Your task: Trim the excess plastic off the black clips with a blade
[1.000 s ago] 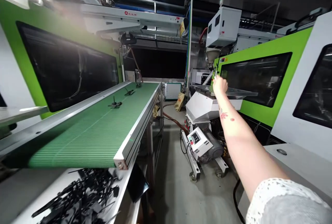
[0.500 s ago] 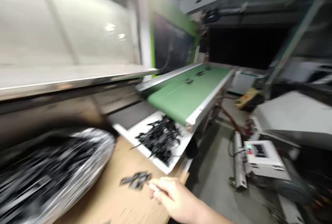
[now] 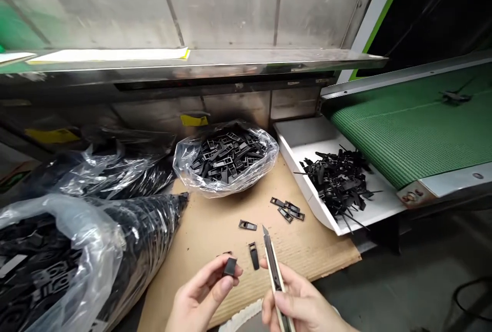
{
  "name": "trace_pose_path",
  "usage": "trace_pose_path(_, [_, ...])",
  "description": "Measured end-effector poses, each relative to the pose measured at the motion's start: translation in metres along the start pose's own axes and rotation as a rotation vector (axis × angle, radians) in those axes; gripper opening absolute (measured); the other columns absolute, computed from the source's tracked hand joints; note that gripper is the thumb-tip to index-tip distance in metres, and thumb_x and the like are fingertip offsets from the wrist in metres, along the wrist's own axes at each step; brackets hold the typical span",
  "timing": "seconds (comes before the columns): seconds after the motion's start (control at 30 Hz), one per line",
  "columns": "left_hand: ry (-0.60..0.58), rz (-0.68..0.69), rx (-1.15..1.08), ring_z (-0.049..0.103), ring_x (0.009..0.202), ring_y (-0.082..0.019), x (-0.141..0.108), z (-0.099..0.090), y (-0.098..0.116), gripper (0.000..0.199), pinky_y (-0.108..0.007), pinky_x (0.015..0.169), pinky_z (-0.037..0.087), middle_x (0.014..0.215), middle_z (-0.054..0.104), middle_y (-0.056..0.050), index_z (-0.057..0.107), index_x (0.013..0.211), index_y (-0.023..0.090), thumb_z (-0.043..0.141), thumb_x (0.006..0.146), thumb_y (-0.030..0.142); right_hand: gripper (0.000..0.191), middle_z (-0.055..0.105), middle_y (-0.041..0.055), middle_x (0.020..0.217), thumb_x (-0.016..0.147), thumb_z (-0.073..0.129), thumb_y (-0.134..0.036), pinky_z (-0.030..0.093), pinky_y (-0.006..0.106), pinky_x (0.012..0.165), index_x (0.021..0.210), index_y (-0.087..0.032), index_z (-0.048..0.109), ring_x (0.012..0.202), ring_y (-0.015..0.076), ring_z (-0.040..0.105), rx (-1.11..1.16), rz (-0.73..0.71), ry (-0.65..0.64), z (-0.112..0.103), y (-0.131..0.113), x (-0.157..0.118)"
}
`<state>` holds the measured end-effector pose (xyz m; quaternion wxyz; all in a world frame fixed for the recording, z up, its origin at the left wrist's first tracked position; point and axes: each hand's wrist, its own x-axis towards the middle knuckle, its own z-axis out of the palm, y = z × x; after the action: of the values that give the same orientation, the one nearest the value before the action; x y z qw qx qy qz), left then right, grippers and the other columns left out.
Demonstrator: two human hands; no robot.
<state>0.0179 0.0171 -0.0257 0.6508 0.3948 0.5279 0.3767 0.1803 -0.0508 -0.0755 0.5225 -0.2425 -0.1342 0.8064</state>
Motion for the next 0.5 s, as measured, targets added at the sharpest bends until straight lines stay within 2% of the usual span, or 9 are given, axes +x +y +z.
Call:
trace_pose_path(0.23, [0.042, 0.042, -0.004, 0.066, 0.067, -0.02, -0.009, 0.022, 0.006, 0.035, -0.024, 0.067, 0.053, 0.065, 0.072, -0.004, 0.072, 0.073, 0.018, 0.081, 0.046, 0.038, 0.061, 0.066, 0.0054, 0.074, 0.066, 0.076, -0.024, 0.034, 0.017, 0.046, 0.119, -0.017, 0.047, 0.049, 0.0064, 0.054, -0.041, -0.011, -0.044, 0.004, -0.009, -0.006])
trace_pose_path(0.37, [0.018, 0.072, 0.024, 0.065, 0.068, -0.018, -0.012, 0.032, 0.006, 0.033, -0.022, 0.068, 0.051, 0.066, 0.072, -0.004, 0.071, 0.075, 0.017, 0.079, 0.05, 0.038, 0.063, 0.064, 0.0042, 0.073, 0.065, 0.075, -0.034, 0.034, 0.017, 0.044, 0.119, -0.018, 0.046, 0.046, 0.0052, 0.049, -0.113, -0.04, 0.005, 0.007, -0.016, -0.01])
trace_pose_path(0.43, [0.004, 0.07, 0.034, 0.065, 0.069, -0.017, -0.013, 0.035, 0.008, 0.03, -0.021, 0.069, 0.051, 0.069, 0.073, -0.003, 0.071, 0.076, 0.018, 0.078, 0.053, 0.036, 0.054, 0.061, 0.0036, 0.07, 0.07, 0.068, -0.046, 0.034, 0.017, 0.042, 0.111, -0.016, 0.052, 0.045, 0.0058, 0.048, -0.225, -0.077, 0.046, 0.009, -0.024, -0.014])
trace_pose_path(0.5, [-0.001, 0.083, 0.061, 0.065, 0.072, -0.017, -0.015, 0.038, 0.012, 0.025, -0.021, 0.07, 0.051, 0.073, 0.073, -0.002, 0.071, 0.078, 0.021, 0.075, 0.056, 0.032, 0.037, 0.058, 0.0034, 0.067, 0.08, 0.055, -0.048, 0.036, 0.019, 0.045, 0.093, -0.014, 0.059, 0.048, 0.0078, 0.05, -0.501, -0.178, 0.122, 0.011, -0.037, -0.02])
